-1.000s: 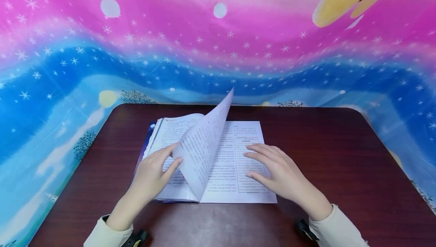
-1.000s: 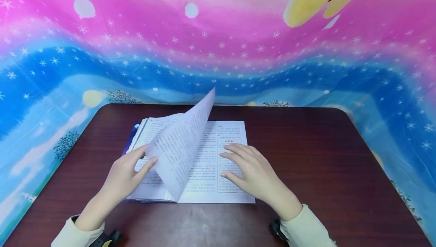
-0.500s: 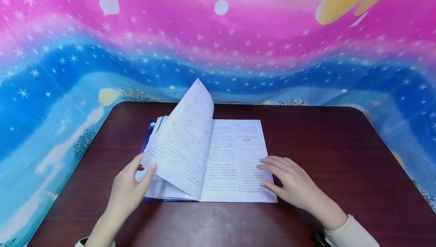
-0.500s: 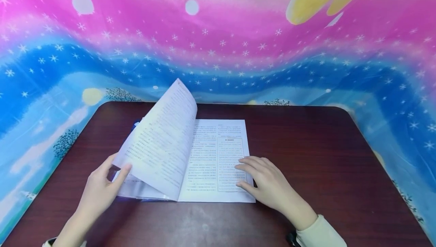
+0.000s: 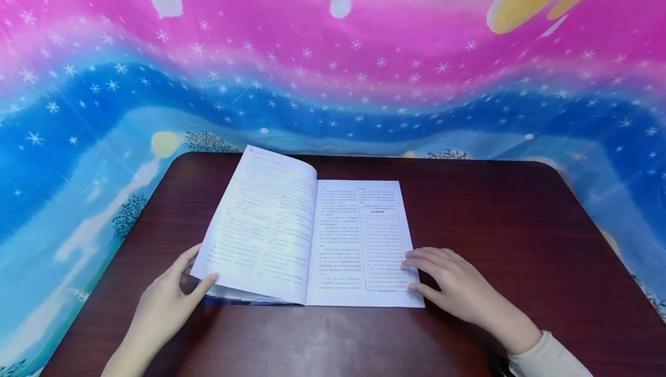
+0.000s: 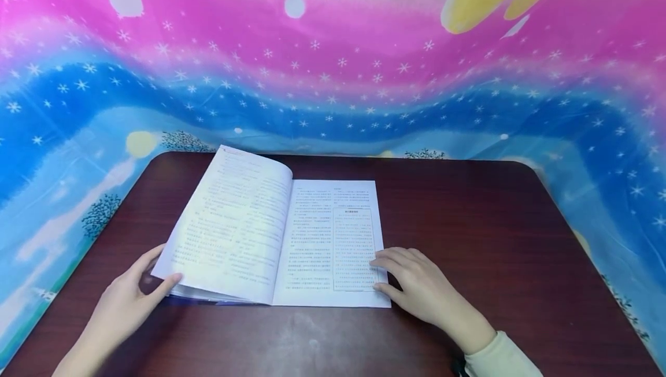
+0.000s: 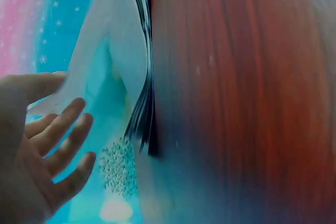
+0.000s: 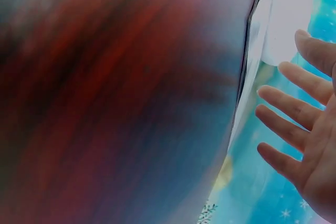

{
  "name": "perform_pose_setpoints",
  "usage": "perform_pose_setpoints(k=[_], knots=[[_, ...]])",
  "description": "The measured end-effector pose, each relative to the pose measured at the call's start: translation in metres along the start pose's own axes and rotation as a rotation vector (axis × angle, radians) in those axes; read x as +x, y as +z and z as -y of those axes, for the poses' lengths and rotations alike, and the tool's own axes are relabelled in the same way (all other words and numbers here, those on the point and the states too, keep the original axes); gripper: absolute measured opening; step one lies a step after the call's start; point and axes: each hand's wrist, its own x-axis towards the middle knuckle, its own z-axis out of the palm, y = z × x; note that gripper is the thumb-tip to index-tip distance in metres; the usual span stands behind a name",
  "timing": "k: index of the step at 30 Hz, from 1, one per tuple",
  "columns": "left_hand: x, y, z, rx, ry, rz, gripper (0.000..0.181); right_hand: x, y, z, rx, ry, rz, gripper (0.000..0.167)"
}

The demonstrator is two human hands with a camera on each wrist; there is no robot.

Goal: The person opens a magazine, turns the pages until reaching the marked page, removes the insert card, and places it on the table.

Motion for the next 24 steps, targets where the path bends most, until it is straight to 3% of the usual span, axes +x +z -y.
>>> perform_pose_setpoints(k=[5, 15, 20, 24], knots=[[0.005, -0.002, 0.01, 0.049, -0.034, 0.138, 0.077, -0.001, -0.003, 0.0, 0.011, 0.031, 0.086, 0.043], [0.012, 0.0, 0.025, 0.138, -0.054, 0.284, 0.073, -0.002, -0.003, -0.003, 0.034, 0.068, 0.208, 0.058], [0.012, 0.001, 0.024, 0.209, -0.037, 0.275, 0.069, 0.0, -0.003, -0.005, 0.033, 0.081, 0.233, 0.059], [0.013, 0.001, 0.021, 0.2, 0.028, 0.229, 0.061, 0.001, -0.003, -0.005, 0.026, 0.078, 0.233, 0.058]])
